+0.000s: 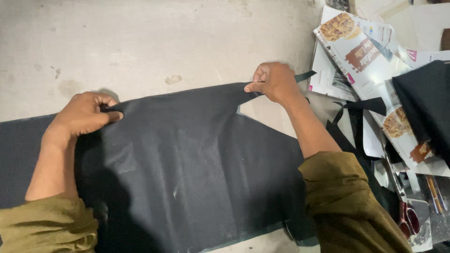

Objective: The person lays out a large piece of black fabric on a work table, places a printed paper pattern on top, and traces its outline with chalk. They then use scissors to cut the fabric along the traced lines, producing a shaped fabric piece.

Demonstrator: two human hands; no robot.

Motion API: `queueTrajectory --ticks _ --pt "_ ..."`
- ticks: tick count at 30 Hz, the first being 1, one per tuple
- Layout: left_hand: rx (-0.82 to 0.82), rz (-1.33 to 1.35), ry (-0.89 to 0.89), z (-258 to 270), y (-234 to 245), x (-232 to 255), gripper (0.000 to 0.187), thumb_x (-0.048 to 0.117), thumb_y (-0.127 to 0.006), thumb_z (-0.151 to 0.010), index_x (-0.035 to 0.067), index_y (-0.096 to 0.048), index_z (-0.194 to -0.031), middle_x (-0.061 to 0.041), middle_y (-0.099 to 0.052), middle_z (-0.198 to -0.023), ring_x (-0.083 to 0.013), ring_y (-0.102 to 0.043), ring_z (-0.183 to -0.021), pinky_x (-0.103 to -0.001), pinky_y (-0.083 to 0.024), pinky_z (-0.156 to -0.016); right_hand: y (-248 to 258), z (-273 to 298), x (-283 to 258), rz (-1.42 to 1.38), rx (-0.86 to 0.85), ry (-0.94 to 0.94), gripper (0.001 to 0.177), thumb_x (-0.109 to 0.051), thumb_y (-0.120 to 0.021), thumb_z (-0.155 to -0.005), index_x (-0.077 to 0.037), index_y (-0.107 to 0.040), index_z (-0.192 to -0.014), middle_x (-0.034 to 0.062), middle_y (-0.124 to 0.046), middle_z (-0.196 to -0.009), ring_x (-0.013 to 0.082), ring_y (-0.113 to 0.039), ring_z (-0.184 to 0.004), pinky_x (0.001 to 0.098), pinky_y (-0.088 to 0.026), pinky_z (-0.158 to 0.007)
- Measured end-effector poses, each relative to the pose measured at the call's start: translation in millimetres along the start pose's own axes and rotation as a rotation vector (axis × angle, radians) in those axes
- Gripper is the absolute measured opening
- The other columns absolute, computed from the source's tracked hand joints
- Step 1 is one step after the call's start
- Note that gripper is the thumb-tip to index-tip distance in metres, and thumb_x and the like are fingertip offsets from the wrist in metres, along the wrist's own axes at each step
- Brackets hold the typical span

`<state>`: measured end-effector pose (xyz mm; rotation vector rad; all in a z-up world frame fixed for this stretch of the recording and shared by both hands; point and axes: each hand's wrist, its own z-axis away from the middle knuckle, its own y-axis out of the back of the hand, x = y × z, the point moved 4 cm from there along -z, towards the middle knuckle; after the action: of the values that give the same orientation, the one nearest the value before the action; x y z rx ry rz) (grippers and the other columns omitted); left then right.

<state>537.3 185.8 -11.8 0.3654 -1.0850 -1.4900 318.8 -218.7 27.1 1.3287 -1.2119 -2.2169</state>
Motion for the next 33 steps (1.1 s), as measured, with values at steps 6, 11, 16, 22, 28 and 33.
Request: queueTrajectory --ticks 6,11,16,22,28,33 --pt "0.026 0.034 -0.036 2.4 0.5 4.6 0.027 0.029 -0.085 -0.08 0.011 -0.079 -0.099 -0.009 -0.076 -0.087 -0.0221 -0.069 -0.085 -0.043 -0.052 -0.085 5.9 2.0 -3.0 -0.038 -0.027 -0.018 0.029 -0.02 -0.093 -0.071 -0.008 -0.068 -0.077 0.0035 -0.065 -0.068 0.0141 -0.053 -0.056 0.033 -0.043 -0.052" --pt "0.005 0.044 0.015 10.8 1.9 14.6 0.022 0.025 -0.084 -0.083 0.009 -0.078 -0.097 -0.011 -0.074 -0.078 -0.0234 -0.066 -0.074 -0.042 -0.053 -0.075 5.4 -2.7 2.9 -0.021 0.014 0.009 0.028 -0.02 -0.092 -0.072 -0.006 -0.069 -0.08 0.0034 -0.068 -0.074 0.0145 -0.059 -0.066 0.0328 -0.048 -0.061" --pt "-0.005 0.033 0.053 15.3 4.4 20.5 0.022 0.025 -0.086 -0.083 0.007 -0.078 -0.094 -0.013 -0.073 -0.076 -0.0239 -0.063 -0.071 -0.044 -0.051 -0.07 -6.1 42.2 -32.9 0.393 0.382 0.452 0.035 -0.019 -0.084 -0.081 -0.008 -0.069 -0.11 0.0083 -0.068 -0.115 0.0303 -0.061 -0.11 0.0505 -0.039 -0.093" --pt "0.015 0.086 -0.011 11.0 3.5 14.9 0.017 0.023 -0.085 -0.079 0.012 -0.078 -0.089 -0.005 -0.075 -0.078 -0.0191 -0.067 -0.076 -0.038 -0.051 -0.075 -101.7 150.3 -65.4 0.309 0.174 0.692 0.048 -0.029 -0.068 -0.097 -0.004 -0.06 -0.138 0.013 -0.055 -0.148 0.0318 -0.044 -0.144 0.0503 -0.034 -0.114" --pt "-0.018 0.102 0.003 4.3 -1.0 6.6 0.019 0.025 -0.082 -0.086 0.006 -0.078 -0.091 -0.014 -0.075 -0.084 -0.0266 -0.068 -0.081 -0.044 -0.053 -0.079 -122.0 159.0 -54.9 0.423 0.165 0.501 0.069 -0.045 -0.062 -0.094 -0.006 -0.048 -0.149 0.0135 -0.038 -0.16 0.0363 -0.029 -0.15 0.0597 -0.024 -0.115" --pt "-0.003 0.148 -0.054 5.2 -1.8 16.1 0.019 0.023 -0.082 -0.082 0.009 -0.078 -0.094 -0.008 -0.076 -0.086 -0.022 -0.069 -0.083 -0.04 -0.053 -0.08 -121.3 159.5 -51.5 0.445 0.135 0.465 0.073 -0.048 -0.058 -0.095 -0.008 -0.042 -0.153 0.0133 -0.034 -0.163 0.0377 -0.024 -0.152 0.0618 -0.021 -0.116"
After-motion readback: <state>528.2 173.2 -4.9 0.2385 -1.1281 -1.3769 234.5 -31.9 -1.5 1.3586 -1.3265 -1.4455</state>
